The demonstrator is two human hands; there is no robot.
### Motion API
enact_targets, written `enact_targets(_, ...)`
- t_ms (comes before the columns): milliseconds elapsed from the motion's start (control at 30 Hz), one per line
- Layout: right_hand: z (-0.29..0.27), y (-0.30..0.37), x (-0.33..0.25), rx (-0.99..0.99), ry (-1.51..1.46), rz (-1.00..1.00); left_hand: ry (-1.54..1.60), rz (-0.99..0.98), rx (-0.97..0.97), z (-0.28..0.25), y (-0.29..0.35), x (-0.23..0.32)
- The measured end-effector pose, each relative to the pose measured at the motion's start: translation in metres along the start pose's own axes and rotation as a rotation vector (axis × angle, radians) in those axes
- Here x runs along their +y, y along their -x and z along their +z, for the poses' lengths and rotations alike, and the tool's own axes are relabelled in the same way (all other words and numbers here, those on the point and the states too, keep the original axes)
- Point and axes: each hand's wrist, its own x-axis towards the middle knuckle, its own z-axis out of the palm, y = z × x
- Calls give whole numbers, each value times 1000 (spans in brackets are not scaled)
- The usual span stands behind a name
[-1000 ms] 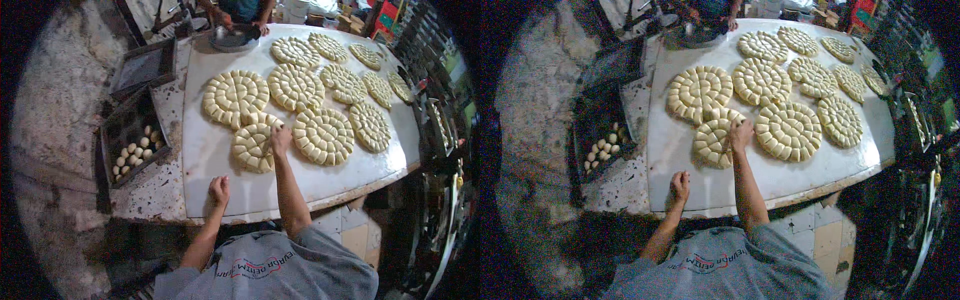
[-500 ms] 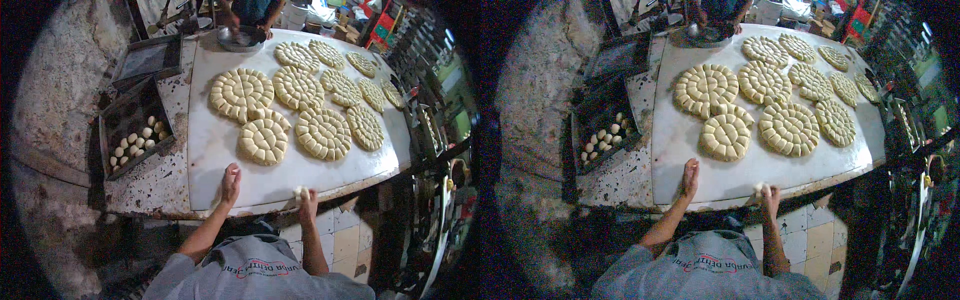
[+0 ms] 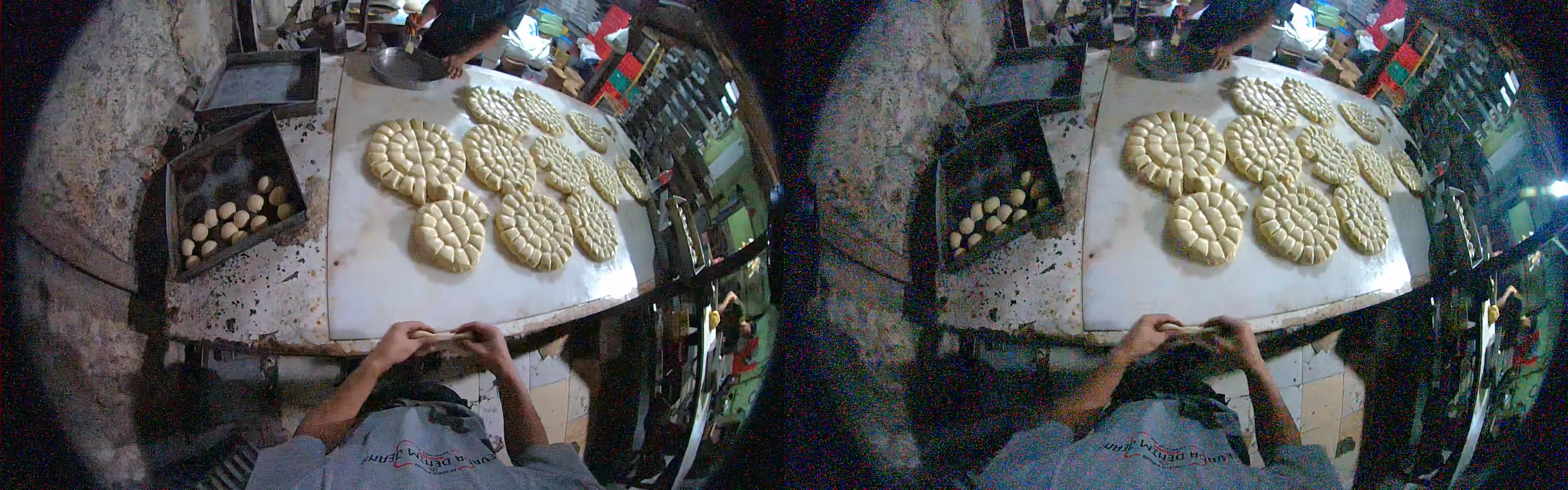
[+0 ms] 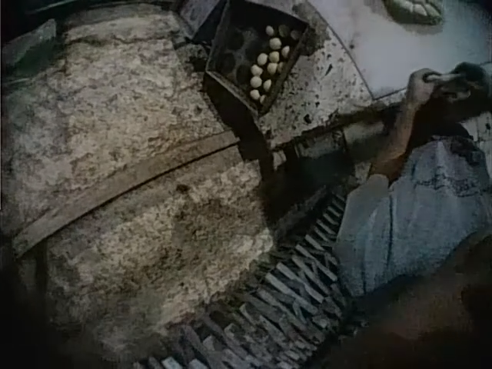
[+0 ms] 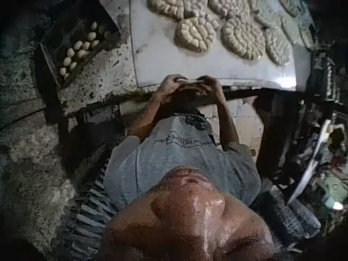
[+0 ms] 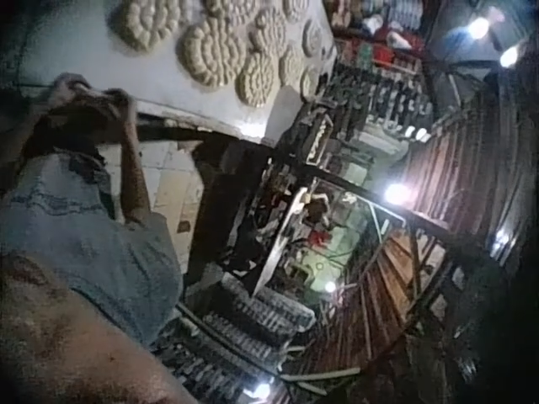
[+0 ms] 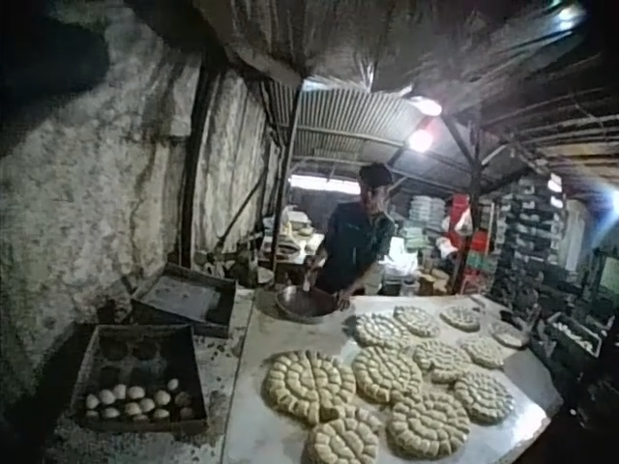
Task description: Shaping and arranging pieces of dough into decorative bread patterns on a work table.
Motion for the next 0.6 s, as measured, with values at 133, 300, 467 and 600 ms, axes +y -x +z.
enact_targets(133, -34, -11, 20, 498, -436, 72, -78, -8, 487, -41, 6, -34)
enact_targets(300, -82, -20, 163, 415, 768, -374, -916, 290, 468, -48, -11, -57)
enact_targets(467, -104, -104, 120, 615, 822, -383, -953, 356, 1063, -94, -103, -65)
enact_targets(600, -66, -129, 108, 754, 666, -459, -791, 211, 980, 3, -154, -45)
